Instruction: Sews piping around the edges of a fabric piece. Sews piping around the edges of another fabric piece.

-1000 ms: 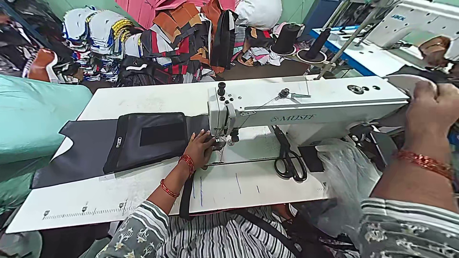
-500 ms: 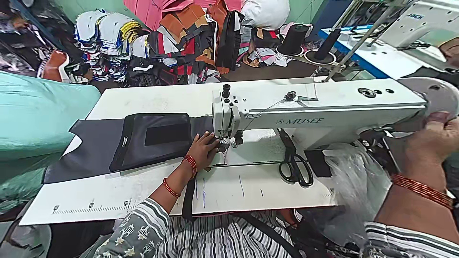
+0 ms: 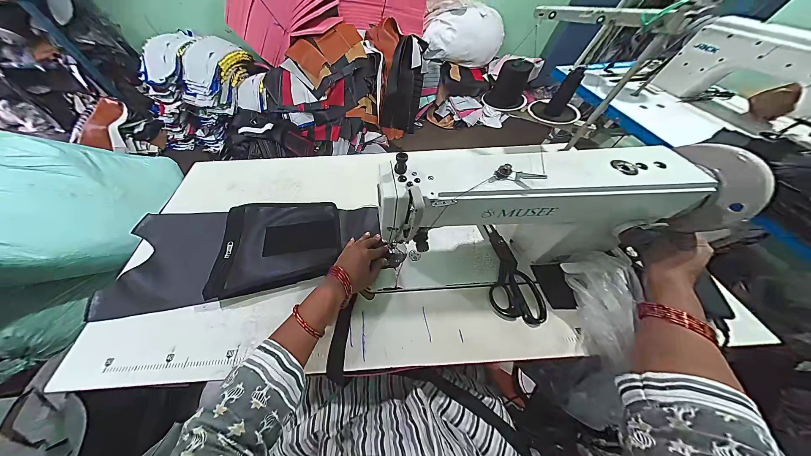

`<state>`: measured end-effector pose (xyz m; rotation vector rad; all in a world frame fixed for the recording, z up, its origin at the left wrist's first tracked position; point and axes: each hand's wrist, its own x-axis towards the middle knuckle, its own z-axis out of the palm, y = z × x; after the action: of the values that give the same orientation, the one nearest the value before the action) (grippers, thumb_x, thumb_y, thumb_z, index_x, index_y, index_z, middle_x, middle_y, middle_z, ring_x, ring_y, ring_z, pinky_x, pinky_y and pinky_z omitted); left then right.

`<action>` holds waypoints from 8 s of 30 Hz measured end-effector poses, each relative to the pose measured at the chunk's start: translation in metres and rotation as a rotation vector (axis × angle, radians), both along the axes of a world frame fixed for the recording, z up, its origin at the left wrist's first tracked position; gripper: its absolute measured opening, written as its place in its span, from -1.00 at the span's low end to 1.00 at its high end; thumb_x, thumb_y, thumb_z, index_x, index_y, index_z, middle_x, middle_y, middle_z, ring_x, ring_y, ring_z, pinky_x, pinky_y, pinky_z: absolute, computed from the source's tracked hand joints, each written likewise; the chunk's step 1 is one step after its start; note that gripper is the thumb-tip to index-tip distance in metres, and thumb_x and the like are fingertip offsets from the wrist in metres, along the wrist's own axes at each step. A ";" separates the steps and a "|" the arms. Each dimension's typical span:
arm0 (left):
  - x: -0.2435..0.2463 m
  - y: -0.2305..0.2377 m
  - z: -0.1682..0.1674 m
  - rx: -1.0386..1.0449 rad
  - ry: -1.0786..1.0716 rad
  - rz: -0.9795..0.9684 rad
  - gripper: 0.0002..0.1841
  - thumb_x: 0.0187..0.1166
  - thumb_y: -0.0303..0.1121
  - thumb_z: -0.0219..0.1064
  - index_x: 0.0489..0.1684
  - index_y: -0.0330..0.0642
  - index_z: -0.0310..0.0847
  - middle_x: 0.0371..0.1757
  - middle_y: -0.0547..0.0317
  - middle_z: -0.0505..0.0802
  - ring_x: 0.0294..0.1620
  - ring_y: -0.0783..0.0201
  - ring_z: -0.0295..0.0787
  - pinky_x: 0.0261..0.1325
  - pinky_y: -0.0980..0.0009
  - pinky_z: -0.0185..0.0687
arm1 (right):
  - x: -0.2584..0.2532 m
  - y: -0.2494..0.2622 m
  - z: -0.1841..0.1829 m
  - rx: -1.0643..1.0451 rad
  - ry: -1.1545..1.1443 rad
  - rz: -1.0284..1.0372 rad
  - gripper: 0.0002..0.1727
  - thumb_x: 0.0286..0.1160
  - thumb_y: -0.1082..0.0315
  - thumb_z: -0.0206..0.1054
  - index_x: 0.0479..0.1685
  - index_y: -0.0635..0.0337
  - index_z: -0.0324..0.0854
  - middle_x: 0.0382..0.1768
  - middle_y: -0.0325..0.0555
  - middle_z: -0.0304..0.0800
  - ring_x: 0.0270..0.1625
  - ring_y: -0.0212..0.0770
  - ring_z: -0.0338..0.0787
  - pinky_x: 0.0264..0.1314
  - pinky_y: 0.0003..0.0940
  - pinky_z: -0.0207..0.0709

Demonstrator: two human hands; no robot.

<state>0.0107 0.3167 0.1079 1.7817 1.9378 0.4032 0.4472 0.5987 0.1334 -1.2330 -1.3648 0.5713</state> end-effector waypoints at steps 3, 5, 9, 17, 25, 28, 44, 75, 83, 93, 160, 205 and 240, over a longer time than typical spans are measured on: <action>-0.030 0.014 0.029 0.044 0.026 0.036 -0.64 0.81 -0.31 0.12 0.28 -0.34 0.74 0.37 -0.22 0.79 0.53 -0.10 0.63 0.67 -0.02 0.35 | 0.006 -0.015 0.024 -0.107 -0.188 -0.019 -0.57 0.70 0.37 0.21 0.38 0.56 0.48 0.24 0.27 0.67 0.16 -0.31 0.68 0.32 -0.41 0.52; -0.075 0.018 0.029 0.157 0.108 0.205 -0.64 0.78 -0.31 0.17 0.36 -0.32 0.71 0.37 -0.21 0.78 0.48 -0.14 0.67 0.60 -0.13 0.43 | 0.014 -0.025 0.036 -0.062 -0.252 -0.092 -0.33 0.56 0.27 0.40 0.55 0.56 0.36 0.46 0.47 0.53 0.46 0.04 0.62 0.57 -0.20 0.41; -0.169 -0.006 0.018 -0.007 0.178 0.538 -0.32 0.75 -0.04 0.24 0.80 -0.18 0.26 0.72 -0.33 0.45 0.78 -0.35 0.23 0.70 -0.48 -0.03 | -0.001 -0.096 0.055 0.128 -0.199 -0.004 -0.36 0.70 0.27 0.25 0.54 0.63 0.22 0.35 0.38 0.57 0.26 -0.26 0.64 0.35 -0.50 0.49; -0.180 -0.075 0.009 -0.270 0.306 0.510 -0.28 0.54 0.20 0.41 0.22 -0.44 0.68 0.22 -0.48 0.78 0.42 -0.41 0.62 0.61 -0.43 0.16 | -0.130 -0.275 -0.015 -0.551 -0.222 1.328 -0.72 0.66 0.27 0.21 -0.08 0.31 0.75 -0.21 -0.24 0.90 -0.17 -0.41 0.88 0.06 -0.36 0.78; -0.093 -0.165 0.010 -0.295 0.059 0.760 -0.31 0.72 0.14 0.21 0.27 -0.50 0.55 0.13 -0.51 0.77 0.26 -0.39 0.73 0.35 -0.35 0.49 | -0.238 -0.366 -0.067 -1.026 -0.237 1.762 -0.27 0.69 0.25 0.31 0.74 0.42 0.13 0.58 0.29 0.45 0.57 -0.08 0.55 0.66 -0.14 0.37; -0.078 -0.184 0.006 -0.157 -0.122 0.802 -0.45 0.76 -0.06 0.27 0.47 -0.37 0.46 -0.09 -0.43 0.81 -0.06 -0.29 0.77 0.19 -0.26 0.55 | -0.246 -0.381 -0.064 -1.105 -0.002 1.641 -0.44 0.64 0.27 0.37 0.50 0.39 0.36 0.26 0.01 0.71 0.28 -0.36 0.72 0.45 -0.34 0.55; 0.027 -0.093 0.088 -0.114 0.010 0.119 -0.63 0.83 -0.35 0.09 0.33 -0.42 0.69 0.28 -0.37 0.78 0.44 -0.24 0.66 0.61 -0.10 0.37 | -0.137 -0.355 0.004 -1.247 0.114 1.384 -0.83 0.69 0.38 0.09 -0.03 0.04 0.61 -0.28 -0.36 0.89 -0.24 -0.45 0.87 -0.19 -0.46 0.76; 0.103 -0.008 0.041 -0.436 0.171 0.290 -0.09 0.51 -0.08 0.34 0.79 -0.49 0.06 0.83 -0.33 0.16 0.80 -0.29 0.11 0.66 -0.11 0.28 | -0.247 -0.210 -0.021 -0.477 -0.661 0.777 -0.65 0.74 0.41 0.14 0.34 0.30 0.67 0.23 0.17 0.76 0.31 -0.01 0.73 0.50 -0.14 0.47; 0.122 0.006 0.047 -0.516 0.275 0.339 -0.24 0.45 -0.38 0.44 0.64 -0.60 0.22 0.70 -0.46 0.27 0.53 -0.28 0.53 0.42 0.00 0.60 | -0.251 -0.207 -0.016 -0.430 -0.709 0.834 -0.65 0.78 0.38 0.10 0.37 0.28 0.63 0.27 0.14 0.73 0.36 0.01 0.70 0.51 -0.11 0.45; 0.090 -0.002 0.039 -0.377 0.093 0.309 -0.24 0.61 -0.40 0.30 0.81 -0.43 0.06 0.69 -0.33 0.44 0.73 -0.11 0.36 0.76 0.07 0.21 | -0.245 -0.203 -0.015 -0.413 -0.689 0.892 -0.63 0.77 0.39 0.09 0.41 0.31 0.59 0.25 0.19 0.75 0.36 0.06 0.71 0.53 -0.07 0.43; 0.055 -0.038 0.002 -0.113 0.199 0.064 -0.46 0.83 -0.18 -0.06 0.81 0.07 0.30 0.81 -0.26 0.29 0.86 -0.33 -0.01 0.80 -0.34 -0.19 | -0.249 -0.235 -0.023 -0.570 -0.522 0.845 -0.57 0.57 0.53 0.23 0.42 0.43 0.57 0.08 0.16 0.80 0.04 -0.17 0.77 0.21 -0.32 0.58; 0.052 -0.058 -0.023 0.218 0.054 -0.043 -0.48 0.61 -0.28 0.00 0.47 -0.19 0.68 0.58 -0.47 0.56 0.75 -0.44 0.27 0.68 -0.51 -0.06 | -0.230 -0.250 -0.022 -0.506 -0.572 0.844 -0.57 0.54 0.53 0.24 0.39 0.41 0.64 0.01 0.14 0.83 -0.10 -0.24 0.78 0.08 -0.39 0.61; 0.051 -0.061 -0.029 0.345 0.085 -0.122 -0.50 0.68 -0.22 0.00 0.30 -0.35 0.76 0.50 -0.55 0.62 0.63 -0.55 0.41 0.60 -0.55 0.11 | -0.231 -0.251 -0.004 -0.562 -0.766 0.963 -0.64 0.67 0.51 0.14 0.32 0.41 0.70 0.14 0.27 0.77 0.19 -0.04 0.73 0.35 -0.22 0.50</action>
<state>0.0616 0.2553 0.0788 2.1527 1.8910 0.6621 0.2163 0.3476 0.1294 -1.2152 -2.6076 1.2909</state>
